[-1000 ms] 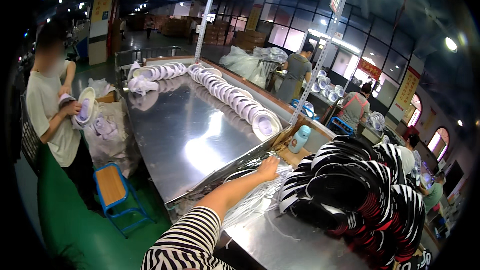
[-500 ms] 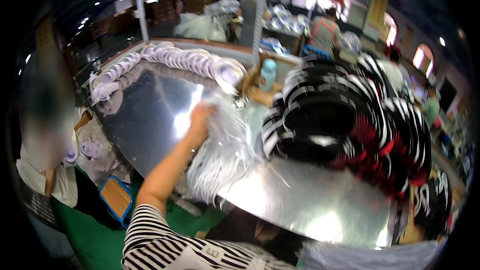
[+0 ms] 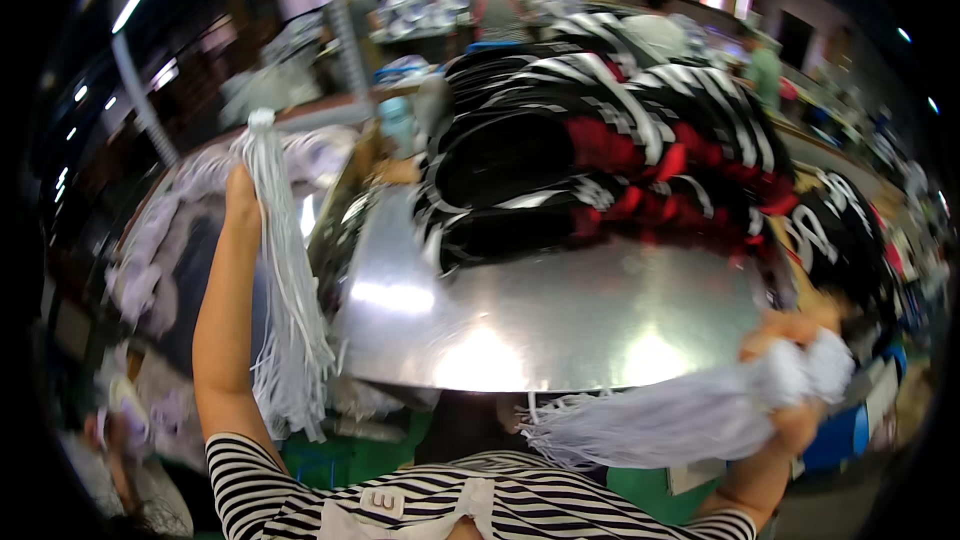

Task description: The person picks up a bundle of white elastic laces and separates them into smaller groups, pulling and wrapping individual laces around the bundles.

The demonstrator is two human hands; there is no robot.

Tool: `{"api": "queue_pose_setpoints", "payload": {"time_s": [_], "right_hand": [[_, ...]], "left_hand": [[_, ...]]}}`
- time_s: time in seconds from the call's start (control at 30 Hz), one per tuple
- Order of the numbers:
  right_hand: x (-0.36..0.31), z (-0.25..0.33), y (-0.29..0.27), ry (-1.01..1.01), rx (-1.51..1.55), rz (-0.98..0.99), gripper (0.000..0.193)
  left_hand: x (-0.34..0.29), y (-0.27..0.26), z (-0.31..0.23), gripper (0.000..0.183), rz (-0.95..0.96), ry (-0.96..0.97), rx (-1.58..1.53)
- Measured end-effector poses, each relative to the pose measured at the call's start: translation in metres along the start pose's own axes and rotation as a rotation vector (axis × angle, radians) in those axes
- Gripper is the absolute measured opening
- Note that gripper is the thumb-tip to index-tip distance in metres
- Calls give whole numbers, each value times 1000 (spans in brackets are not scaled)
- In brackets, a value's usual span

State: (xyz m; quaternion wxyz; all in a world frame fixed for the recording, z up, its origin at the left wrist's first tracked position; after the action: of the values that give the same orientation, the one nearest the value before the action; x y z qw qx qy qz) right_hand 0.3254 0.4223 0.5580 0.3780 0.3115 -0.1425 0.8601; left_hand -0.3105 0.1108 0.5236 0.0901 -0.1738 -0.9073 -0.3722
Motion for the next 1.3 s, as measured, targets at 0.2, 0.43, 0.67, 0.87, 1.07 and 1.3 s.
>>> {"api": "queue_pose_setpoints", "payload": {"time_s": [0.2,0.43,0.67,0.87,1.07,1.3], "right_hand": [[35,10,58,227,160,188,44],[45,-50,73,217,-117,184,35],[32,-66,136,169,117,301,31],[15,-73,124,317,155,273,26],[-9,-53,60,462,-2,448,35],[11,-19,35,124,-470,510,51]], "left_hand": [[85,-103,75,73,-132,323,1098],[-186,145,145,53,777,-131,361],[-321,228,126,99,913,-353,171],[-340,186,114,39,541,-636,-155],[-344,137,-20,40,495,-143,-263],[-246,147,-115,30,301,81,-174]]}}
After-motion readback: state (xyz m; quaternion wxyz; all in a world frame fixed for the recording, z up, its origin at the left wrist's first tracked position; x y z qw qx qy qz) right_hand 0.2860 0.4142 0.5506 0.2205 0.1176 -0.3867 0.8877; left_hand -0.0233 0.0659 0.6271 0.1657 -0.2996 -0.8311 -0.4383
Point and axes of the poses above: each hand's wrist, its own x-axis towards the middle knuckle, its own y-axis out of the palm, z = x × y, the point moved 1 cm from there along x, towards the middle knuckle, and after that the axes turned 15 degrees about -x, right-handed, at the moved point
